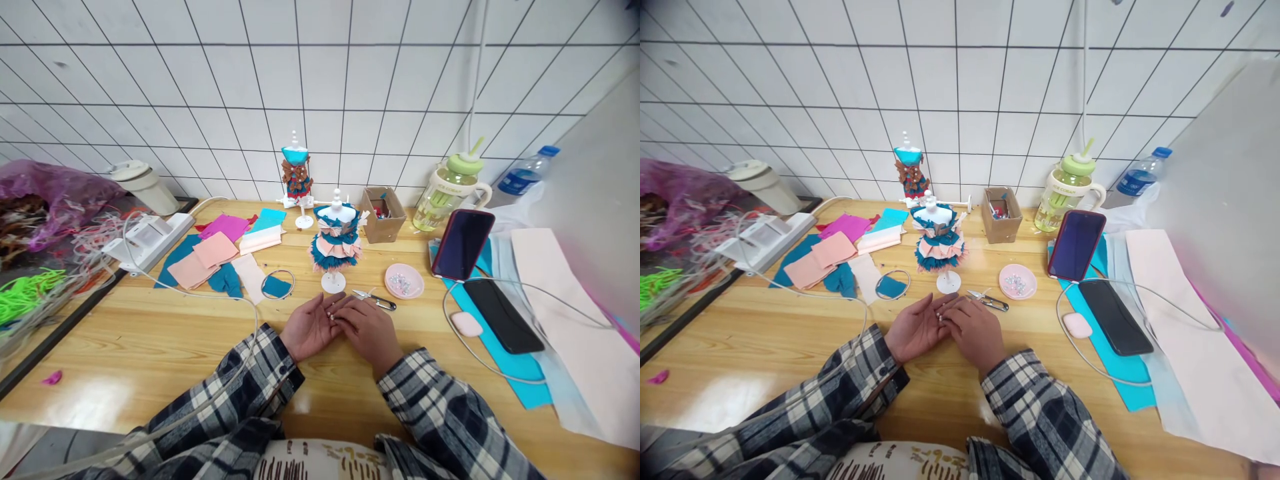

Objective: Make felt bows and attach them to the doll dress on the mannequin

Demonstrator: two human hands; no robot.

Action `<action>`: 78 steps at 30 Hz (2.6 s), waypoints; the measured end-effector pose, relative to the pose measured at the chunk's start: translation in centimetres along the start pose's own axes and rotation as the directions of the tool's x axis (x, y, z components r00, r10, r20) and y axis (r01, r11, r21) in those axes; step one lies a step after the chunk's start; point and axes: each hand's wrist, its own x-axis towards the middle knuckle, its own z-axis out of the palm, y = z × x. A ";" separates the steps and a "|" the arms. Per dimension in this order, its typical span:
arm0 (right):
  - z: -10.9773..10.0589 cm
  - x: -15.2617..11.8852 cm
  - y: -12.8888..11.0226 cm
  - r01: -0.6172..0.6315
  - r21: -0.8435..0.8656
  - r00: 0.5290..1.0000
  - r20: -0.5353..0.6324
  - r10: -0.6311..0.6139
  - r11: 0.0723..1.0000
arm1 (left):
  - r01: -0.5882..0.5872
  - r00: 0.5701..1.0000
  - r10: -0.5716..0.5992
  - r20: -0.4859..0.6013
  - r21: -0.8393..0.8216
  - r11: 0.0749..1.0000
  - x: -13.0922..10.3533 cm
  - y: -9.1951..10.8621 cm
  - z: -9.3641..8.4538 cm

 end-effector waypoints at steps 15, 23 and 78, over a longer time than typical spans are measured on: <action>0.0 -0.3 -0.3 -0.020 -0.003 1.000 -0.011 0.020 1.000 | -0.020 1.000 0.022 -0.015 0.102 0.995 -0.3 -0.1 0.4; -0.2 -0.2 -0.9 -0.095 0.032 0.995 0.046 0.094 0.995 | -0.081 0.987 0.114 -0.116 0.260 0.962 -0.1 -0.8 -0.3; 0.1 -0.1 -0.7 -0.232 0.495 0.935 -0.125 0.332 0.838 | -0.071 0.951 0.250 -0.183 0.655 0.752 -0.9 -0.8 0.2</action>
